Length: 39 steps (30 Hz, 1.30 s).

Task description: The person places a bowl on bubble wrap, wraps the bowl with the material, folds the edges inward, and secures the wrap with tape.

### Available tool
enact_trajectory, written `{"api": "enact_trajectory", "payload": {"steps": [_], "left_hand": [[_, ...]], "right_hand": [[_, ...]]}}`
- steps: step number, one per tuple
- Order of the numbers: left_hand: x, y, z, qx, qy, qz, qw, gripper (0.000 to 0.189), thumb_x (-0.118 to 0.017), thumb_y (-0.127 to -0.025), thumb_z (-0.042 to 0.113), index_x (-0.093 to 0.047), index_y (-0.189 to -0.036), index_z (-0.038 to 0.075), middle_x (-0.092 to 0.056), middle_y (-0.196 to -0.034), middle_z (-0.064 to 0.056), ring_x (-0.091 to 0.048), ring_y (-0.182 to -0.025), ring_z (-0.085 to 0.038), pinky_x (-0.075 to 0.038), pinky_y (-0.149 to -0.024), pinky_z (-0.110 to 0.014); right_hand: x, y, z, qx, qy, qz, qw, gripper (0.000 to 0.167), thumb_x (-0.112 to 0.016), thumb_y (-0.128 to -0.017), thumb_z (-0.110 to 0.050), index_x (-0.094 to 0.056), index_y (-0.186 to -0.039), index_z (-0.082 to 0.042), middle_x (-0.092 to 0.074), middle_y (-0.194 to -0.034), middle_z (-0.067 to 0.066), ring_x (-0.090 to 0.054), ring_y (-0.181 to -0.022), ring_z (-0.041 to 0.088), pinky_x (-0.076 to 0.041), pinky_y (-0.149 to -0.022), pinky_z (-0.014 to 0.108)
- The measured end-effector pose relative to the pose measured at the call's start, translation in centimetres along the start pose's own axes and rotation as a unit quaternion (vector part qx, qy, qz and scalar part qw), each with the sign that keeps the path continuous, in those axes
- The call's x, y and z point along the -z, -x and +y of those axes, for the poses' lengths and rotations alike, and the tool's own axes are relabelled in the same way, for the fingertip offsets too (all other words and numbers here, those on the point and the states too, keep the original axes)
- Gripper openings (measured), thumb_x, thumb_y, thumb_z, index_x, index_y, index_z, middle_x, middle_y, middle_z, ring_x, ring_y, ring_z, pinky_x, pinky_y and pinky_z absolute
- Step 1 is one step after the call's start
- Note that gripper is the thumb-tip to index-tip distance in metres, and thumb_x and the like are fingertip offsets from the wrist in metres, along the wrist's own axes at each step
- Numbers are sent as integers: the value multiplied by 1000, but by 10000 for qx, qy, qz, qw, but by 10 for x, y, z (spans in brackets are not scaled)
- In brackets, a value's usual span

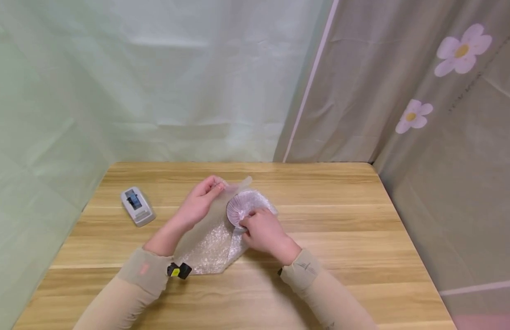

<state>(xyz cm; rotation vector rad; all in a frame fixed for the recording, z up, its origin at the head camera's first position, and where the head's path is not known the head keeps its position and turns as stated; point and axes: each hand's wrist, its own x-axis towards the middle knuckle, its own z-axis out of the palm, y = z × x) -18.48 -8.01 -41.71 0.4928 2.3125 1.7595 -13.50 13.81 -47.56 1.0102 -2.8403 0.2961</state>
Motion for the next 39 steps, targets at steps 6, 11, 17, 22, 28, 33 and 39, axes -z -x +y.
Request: {"api": "enact_trajectory", "payload": {"steps": [6,11,17,22,28,33,39], "left_hand": [[-11,3,-2,-124,-102,-129,9998,21,-53,-114,23,-67,-119,9,-70,-130,-13,-62,-128,-35,-49,-111,-57],[-22,6,-4,-167,-227,-247,9993,22,-53,-114,24,-66,-119,8,-71,-123,-20,-66,-116,-42,-55,-99,-51],[-32,6,-9,-116,-205,-216,9995,18,-54,-113,23,-66,-114,10,-71,-112,-19,-65,-104,-44,-55,-85,-40],[-39,4,-14,-183,-181,-137,9996,19,-56,-112,21,-67,-113,7,-74,-121,-13,-67,-107,-32,-54,-89,-41],[-41,1,-20,-204,-371,-60,9991,16,-57,-111,19,-68,-108,8,-62,-92,-7,-57,-88,-20,-48,-83,-38],[-42,-2,-29,-124,-621,-187,9978,15,-59,-111,23,-69,-105,13,-61,-90,0,-57,-87,-18,-49,-83,-39],[-45,-4,-35,15,-804,-424,9959,19,-60,-111,29,-71,-115,14,-76,-108,-1,-68,-98,-21,-55,-91,-44]], "right_hand": [[3,2,2,44,43,-228,9997,18,-76,-91,-21,-81,-108,-15,-79,-96,3,-70,-113,31,-52,-108,49],[4,1,3,94,21,-322,9994,21,-78,-93,-22,-80,-113,-15,-80,-103,6,-69,-118,32,-50,-112,49],[3,2,5,316,9,-198,9993,25,-79,-92,-19,-80,-116,-12,-81,-105,7,-70,-117,32,-49,-113,48],[2,4,10,446,-15,-165,9989,32,-81,-92,-18,-79,-123,-9,-80,-112,7,-69,-119,32,-49,-114,49],[0,4,11,429,-59,-196,9989,35,-81,-93,-18,-78,-126,-8,-80,-117,8,-68,-122,32,-46,-117,49],[2,4,10,469,-36,-167,9988,32,-79,-94,-18,-79,-124,-8,-80,-116,6,-68,-122,31,-46,-116,47],[1,5,10,486,-55,-90,9988,30,-77,-92,-15,-80,-121,-7,-80,-116,7,-68,-119,32,-48,-113,47]]}}
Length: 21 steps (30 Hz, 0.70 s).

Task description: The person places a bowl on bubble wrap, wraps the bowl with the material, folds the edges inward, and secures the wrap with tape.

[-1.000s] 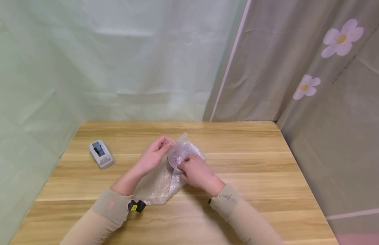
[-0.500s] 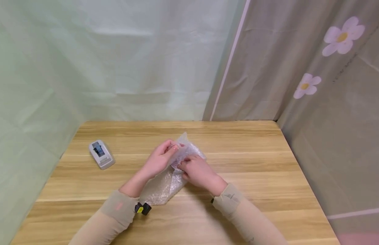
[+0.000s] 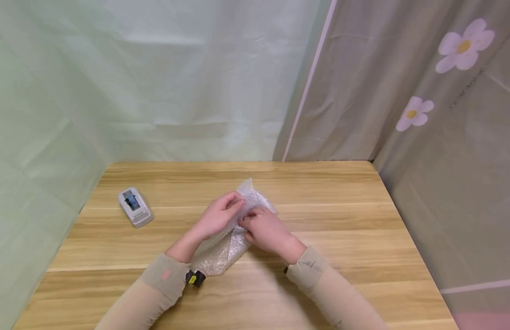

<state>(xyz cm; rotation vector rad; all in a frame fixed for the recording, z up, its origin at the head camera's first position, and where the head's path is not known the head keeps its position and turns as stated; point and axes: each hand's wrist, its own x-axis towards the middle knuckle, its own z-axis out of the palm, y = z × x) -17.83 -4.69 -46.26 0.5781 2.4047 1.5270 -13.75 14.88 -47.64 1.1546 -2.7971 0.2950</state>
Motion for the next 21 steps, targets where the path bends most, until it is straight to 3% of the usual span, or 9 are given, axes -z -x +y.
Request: {"api": "enact_trajectory", "payload": {"steps": [5,9,13,17,21], "left_hand": [[-2,-2,2,218,15,-207,9995,25,-58,-111,32,-67,-122,11,-77,-98,-9,-72,-89,-27,-57,-79,-39],[-5,-3,5,221,-457,-94,9987,26,-55,-112,30,-68,-119,9,-73,-89,-9,-66,-78,-21,-55,-73,-36],[-9,-3,9,-40,-1152,-162,9932,28,-49,-113,24,-70,-105,8,-69,-87,-3,-63,-78,-16,-57,-75,-37],[-12,-3,9,-269,-1575,-290,9867,34,-45,-113,19,-71,-94,10,-70,-85,-4,-67,-80,-20,-59,-79,-41],[-12,-3,6,-323,-1711,-328,9842,35,-45,-113,18,-78,-107,7,-78,-105,-9,-74,-100,-27,-60,-94,-45]], "right_hand": [[-1,-1,0,14,-63,41,10000,28,-77,-91,-14,-81,-118,-9,-79,-118,6,-69,-119,29,-49,-112,48],[-3,0,0,48,-61,127,9999,30,-78,-92,-16,-80,-121,-8,-77,-126,7,-67,-126,29,-45,-117,49],[-7,4,3,56,10,217,9997,36,-78,-93,-17,-77,-127,-8,-74,-132,10,-65,-130,29,-42,-121,48],[-8,5,5,88,138,309,9994,33,-80,-92,-18,-77,-124,-10,-77,-123,8,-67,-121,27,-42,-121,45],[-7,7,5,158,297,376,9987,31,-82,-92,-20,-78,-122,-11,-76,-126,8,-65,-126,28,-41,-121,47]]}}
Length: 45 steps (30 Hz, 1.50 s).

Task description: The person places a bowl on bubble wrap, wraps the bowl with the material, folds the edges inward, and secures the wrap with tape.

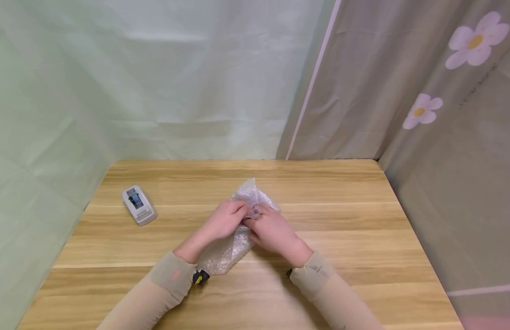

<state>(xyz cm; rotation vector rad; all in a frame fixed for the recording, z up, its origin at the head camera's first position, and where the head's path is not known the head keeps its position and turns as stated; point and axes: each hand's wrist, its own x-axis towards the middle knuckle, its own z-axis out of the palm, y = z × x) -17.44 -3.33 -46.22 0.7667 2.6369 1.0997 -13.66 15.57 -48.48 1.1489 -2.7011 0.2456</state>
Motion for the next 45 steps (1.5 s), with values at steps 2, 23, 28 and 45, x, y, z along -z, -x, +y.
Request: {"api": "enact_trajectory", "payload": {"steps": [2,23,28,45], "left_hand": [[0,0,-1,-13,-7,-54,10000,36,-45,-113,19,-78,-112,5,-78,-111,-11,-74,-107,-29,-59,-97,-46],[-2,1,4,-901,-996,-853,9873,32,-51,-108,16,-80,-104,3,-75,-100,-11,-68,-105,-30,-52,-104,-47],[-3,6,1,-818,-1348,-1073,9817,35,-51,-109,18,-78,-125,1,-67,-136,-20,-58,-132,-37,-42,-118,-51],[3,12,5,-461,-1918,-1528,9684,51,-42,-114,34,-60,-151,3,-45,-164,-17,-36,-156,-34,-24,-130,-47]], "right_hand": [[2,1,0,78,55,48,9999,34,-83,-92,-20,-78,-123,-10,-75,-129,9,-64,-129,30,-42,-121,49],[31,13,18,-49,-341,1172,9925,21,-72,-97,-18,-83,-113,-9,-80,-113,2,-69,-116,30,-53,-106,46],[24,10,18,-103,-237,634,9977,23,-71,-102,-23,-82,-120,-12,-78,-123,2,-65,-124,30,-50,-109,49],[20,4,18,426,-59,654,9969,28,-69,-104,-22,-78,-129,-13,-77,-128,-1,-63,-128,27,-47,-112,46]]}}
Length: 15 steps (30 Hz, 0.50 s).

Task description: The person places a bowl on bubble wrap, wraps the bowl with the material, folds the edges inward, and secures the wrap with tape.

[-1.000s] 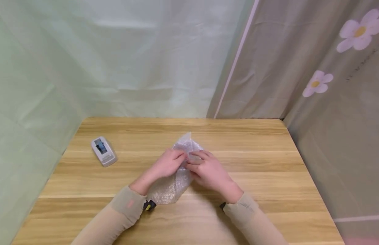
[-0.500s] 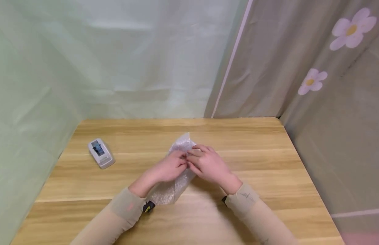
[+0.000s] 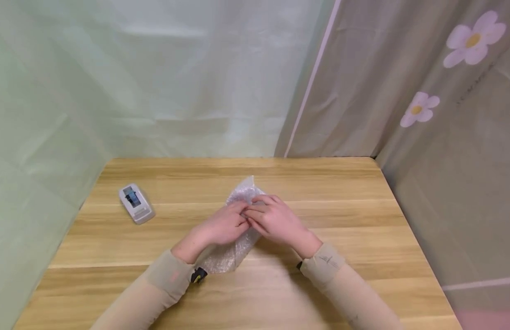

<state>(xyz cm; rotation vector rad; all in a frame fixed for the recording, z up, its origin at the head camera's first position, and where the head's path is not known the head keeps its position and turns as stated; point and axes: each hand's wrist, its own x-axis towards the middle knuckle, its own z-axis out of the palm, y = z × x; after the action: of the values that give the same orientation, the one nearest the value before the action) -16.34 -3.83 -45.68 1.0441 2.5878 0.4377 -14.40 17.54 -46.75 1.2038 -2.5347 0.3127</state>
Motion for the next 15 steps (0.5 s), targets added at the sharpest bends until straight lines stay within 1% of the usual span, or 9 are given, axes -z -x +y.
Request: {"api": "enact_trajectory", "payload": {"steps": [4,7,9,12,14,15], "left_hand": [[1,0,0,-6,13,-111,9999,52,-41,-114,34,-61,-149,2,-42,-166,-18,-33,-157,-35,-22,-131,-48],[2,0,-1,-22,68,-153,9999,50,-41,-114,33,-64,-147,2,-41,-167,-18,-32,-158,-35,-21,-131,-48],[3,0,-3,-57,64,-151,9998,49,-42,-114,32,-67,-145,4,-40,-167,-19,-31,-158,-36,-20,-131,-49],[3,1,-5,-141,40,-120,9998,47,-42,-115,32,-71,-141,5,-41,-167,-20,-30,-158,-36,-19,-131,-49],[3,1,-6,-208,11,-114,9997,46,-43,-115,32,-73,-138,5,-42,-165,-20,-32,-157,-37,-20,-131,-50],[3,2,-6,-241,19,-117,9996,46,-44,-115,32,-73,-137,5,-43,-164,-21,-33,-157,-38,-21,-131,-50]], "right_hand": [[-2,2,1,-42,64,-176,9998,29,-69,-104,-24,-78,-130,-14,-76,-130,-2,-62,-130,27,-47,-112,48],[-2,3,3,-180,180,-343,9991,30,-68,-105,-29,-78,-131,-15,-76,-128,0,-62,-129,28,-47,-111,50],[-1,3,4,-317,295,-468,9980,28,-67,-106,-33,-80,-127,-18,-76,-124,2,-61,-127,30,-46,-110,52],[0,2,5,-398,474,-566,9965,26,-67,-107,-37,-83,-117,-19,-73,-117,3,-60,-125,32,-45,-109,55],[-1,3,6,-309,522,-562,9966,25,-68,-106,-37,-84,-111,-18,-72,-118,3,-59,-126,32,-45,-109,55],[-2,3,6,-247,521,-545,9969,26,-68,-105,-37,-84,-112,-17,-73,-121,3,-60,-127,32,-46,-109,55]]}}
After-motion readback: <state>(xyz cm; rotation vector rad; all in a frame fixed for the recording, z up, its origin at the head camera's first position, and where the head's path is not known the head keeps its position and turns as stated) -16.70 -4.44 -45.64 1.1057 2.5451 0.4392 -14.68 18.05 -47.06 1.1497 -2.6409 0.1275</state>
